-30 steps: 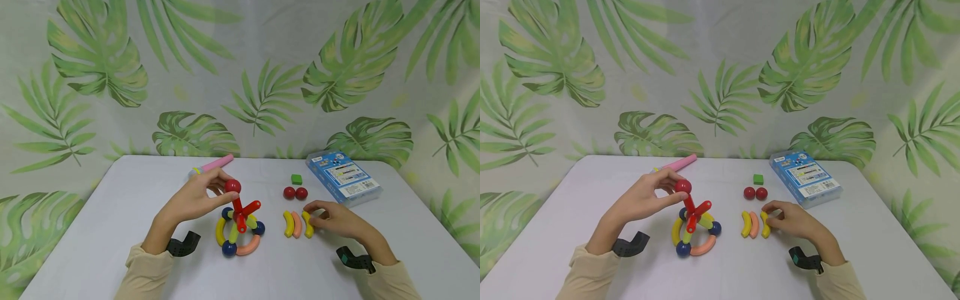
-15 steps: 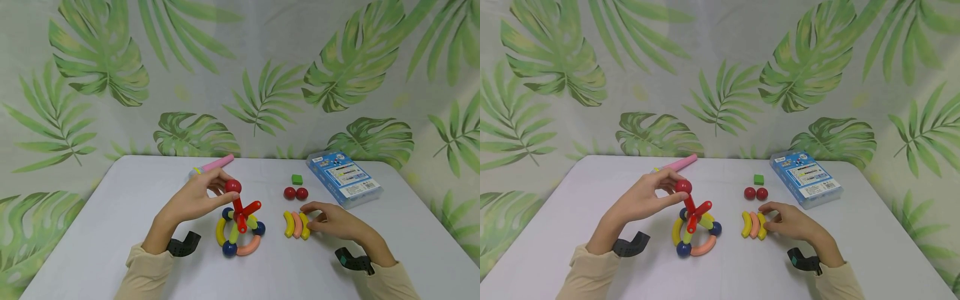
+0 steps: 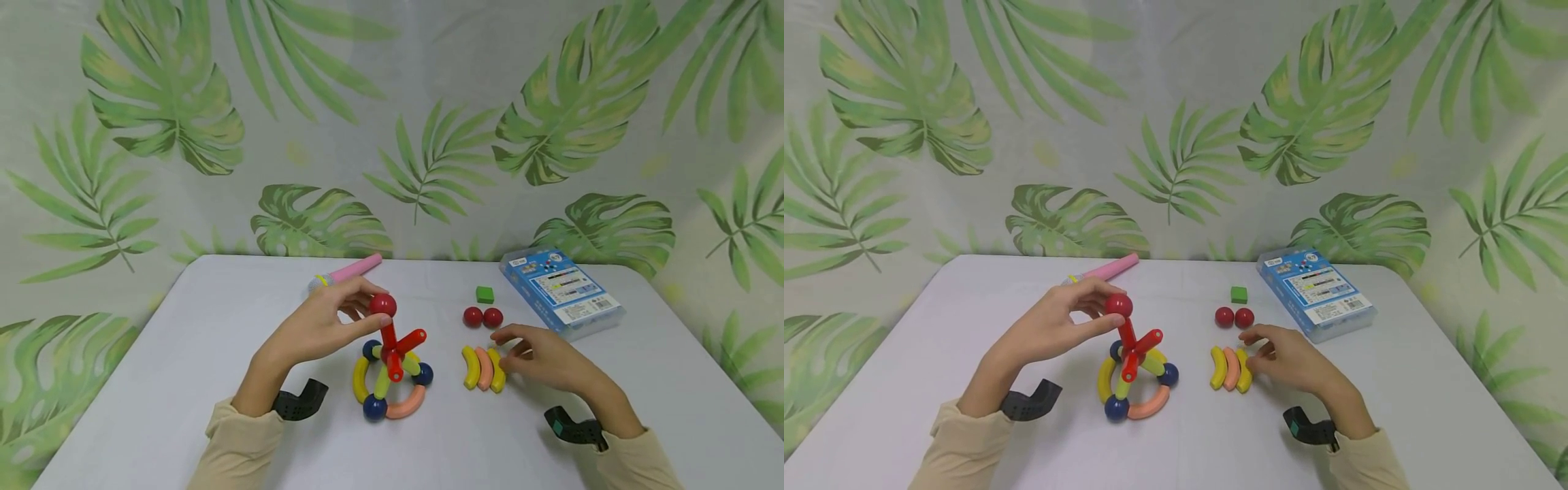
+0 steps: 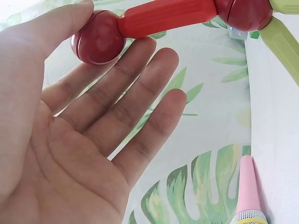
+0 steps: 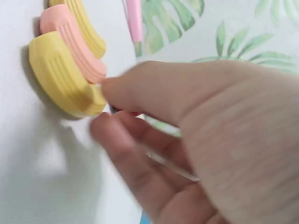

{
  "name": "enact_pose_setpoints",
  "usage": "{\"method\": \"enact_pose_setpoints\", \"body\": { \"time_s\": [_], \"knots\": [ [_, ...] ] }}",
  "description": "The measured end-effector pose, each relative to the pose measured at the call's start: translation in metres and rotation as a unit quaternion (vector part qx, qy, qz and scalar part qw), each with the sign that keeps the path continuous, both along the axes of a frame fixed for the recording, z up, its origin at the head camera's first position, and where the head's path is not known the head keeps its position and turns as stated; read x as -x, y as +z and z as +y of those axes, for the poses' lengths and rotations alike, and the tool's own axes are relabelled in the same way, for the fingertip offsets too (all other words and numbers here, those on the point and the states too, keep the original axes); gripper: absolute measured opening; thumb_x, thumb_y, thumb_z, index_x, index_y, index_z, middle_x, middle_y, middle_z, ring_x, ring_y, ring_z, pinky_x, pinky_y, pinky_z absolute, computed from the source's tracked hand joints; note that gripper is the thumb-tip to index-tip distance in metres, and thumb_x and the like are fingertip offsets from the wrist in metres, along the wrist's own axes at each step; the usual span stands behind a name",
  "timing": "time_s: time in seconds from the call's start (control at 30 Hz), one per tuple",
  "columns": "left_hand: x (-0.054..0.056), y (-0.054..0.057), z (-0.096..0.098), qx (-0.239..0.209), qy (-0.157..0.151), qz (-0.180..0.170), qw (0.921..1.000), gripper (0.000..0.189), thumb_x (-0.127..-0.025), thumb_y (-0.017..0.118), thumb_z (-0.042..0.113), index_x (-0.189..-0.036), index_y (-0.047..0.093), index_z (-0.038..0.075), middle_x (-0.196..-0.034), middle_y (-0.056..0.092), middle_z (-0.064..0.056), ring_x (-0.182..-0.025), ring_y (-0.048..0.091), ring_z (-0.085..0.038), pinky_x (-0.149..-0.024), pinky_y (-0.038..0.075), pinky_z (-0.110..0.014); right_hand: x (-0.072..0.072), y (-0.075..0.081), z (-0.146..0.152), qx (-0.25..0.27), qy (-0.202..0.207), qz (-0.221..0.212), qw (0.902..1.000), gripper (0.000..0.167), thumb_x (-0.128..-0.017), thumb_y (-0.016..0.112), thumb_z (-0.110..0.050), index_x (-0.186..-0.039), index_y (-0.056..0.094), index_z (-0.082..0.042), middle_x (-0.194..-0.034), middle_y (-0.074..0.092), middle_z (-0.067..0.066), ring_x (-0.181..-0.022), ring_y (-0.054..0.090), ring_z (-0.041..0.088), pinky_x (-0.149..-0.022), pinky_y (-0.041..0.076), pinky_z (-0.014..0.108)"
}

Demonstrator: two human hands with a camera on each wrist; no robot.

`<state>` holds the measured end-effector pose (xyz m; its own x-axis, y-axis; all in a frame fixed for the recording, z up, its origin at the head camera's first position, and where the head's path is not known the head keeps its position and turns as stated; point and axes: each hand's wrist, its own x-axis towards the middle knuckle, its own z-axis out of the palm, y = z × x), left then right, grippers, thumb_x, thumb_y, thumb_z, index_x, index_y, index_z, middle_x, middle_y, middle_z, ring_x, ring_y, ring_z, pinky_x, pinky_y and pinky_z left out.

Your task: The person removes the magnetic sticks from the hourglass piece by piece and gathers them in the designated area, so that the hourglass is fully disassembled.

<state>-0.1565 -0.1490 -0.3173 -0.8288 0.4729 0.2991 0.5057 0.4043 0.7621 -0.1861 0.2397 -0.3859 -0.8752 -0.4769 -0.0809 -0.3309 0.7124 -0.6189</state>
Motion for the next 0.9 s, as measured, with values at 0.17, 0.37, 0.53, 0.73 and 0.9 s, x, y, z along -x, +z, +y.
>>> {"method": "enact_pose_setpoints", "body": {
  "time_s": [0.17, 0.37, 0.53, 0.73, 0.9],
  "knots": [
    [0.001, 0.0, 0.002, 0.007, -0.008, -0.006, 0.9999, 0.034, -0.095, 0.077, 0.026, -0.126, 0.068, 0.016, -0.107, 0.074, 0.009, -0.097, 0.069, -0.008, -0.084, 0.06, -0.031, -0.003, 0.006, -0.007, 0.017, -0.006, 0.105, 0.9943, 0.025, -0.094, 0.074, -0.009, -0.12, 0.07, -0.008, -0.11, 0.074, 0.004, -0.093, 0.07, 0.015, -0.083, 0.062, 0.029],
    [0.002, 0.001, 0.003, 0.012, -0.015, -0.008, 0.9998, 0.039, -0.096, 0.076, 0.027, -0.131, 0.067, 0.015, -0.108, 0.074, 0.008, -0.098, 0.069, -0.008, -0.086, 0.06, -0.03, -0.014, 0.012, -0.029, 0.057, -0.011, 0.167, 0.9842, 0.023, -0.092, 0.076, -0.004, -0.113, 0.073, -0.012, -0.103, 0.076, -0.002, -0.09, 0.069, 0.013, -0.077, 0.06, 0.02],
    [0.002, -0.003, 0.005, 0.021, -0.023, 0.001, 0.9995, 0.047, -0.093, 0.08, 0.022, -0.137, 0.064, 0.016, -0.109, 0.073, 0.006, -0.095, 0.069, -0.008, -0.084, 0.06, -0.029, -0.024, 0.018, -0.056, 0.119, -0.001, 0.18, 0.9764, 0.028, -0.091, 0.076, -0.002, -0.117, 0.072, -0.014, -0.103, 0.075, -0.002, -0.09, 0.069, 0.01, -0.076, 0.061, 0.022],
    [0.004, -0.012, 0.013, 0.007, -0.047, -0.002, 0.9988, 0.056, -0.092, 0.08, 0.017, -0.144, 0.058, 0.017, -0.112, 0.075, 0.001, -0.092, 0.073, -0.012, -0.084, 0.062, -0.033, -0.041, 0.027, -0.086, 0.163, 0.041, 0.156, 0.9733, 0.035, -0.093, 0.078, -0.013, -0.127, 0.069, -0.013, -0.108, 0.075, -0.002, -0.089, 0.068, 0.006, -0.075, 0.062, 0.024],
    [0.006, -0.017, 0.02, 0.003, -0.066, 0.01, 0.9977, 0.061, -0.093, 0.078, 0.015, -0.149, 0.054, 0.013, -0.113, 0.077, -0.001, -0.092, 0.074, -0.009, -0.084, 0.062, -0.032, -0.051, 0.028, -0.098, 0.166, 0.037, 0.153, 0.9735, 0.039, -0.093, 0.079, -0.019, -0.13, 0.067, -0.012, -0.11, 0.075, -0.001, -0.09, 0.068, 0.005, -0.076, 0.061, 0.023]
  ]
}}
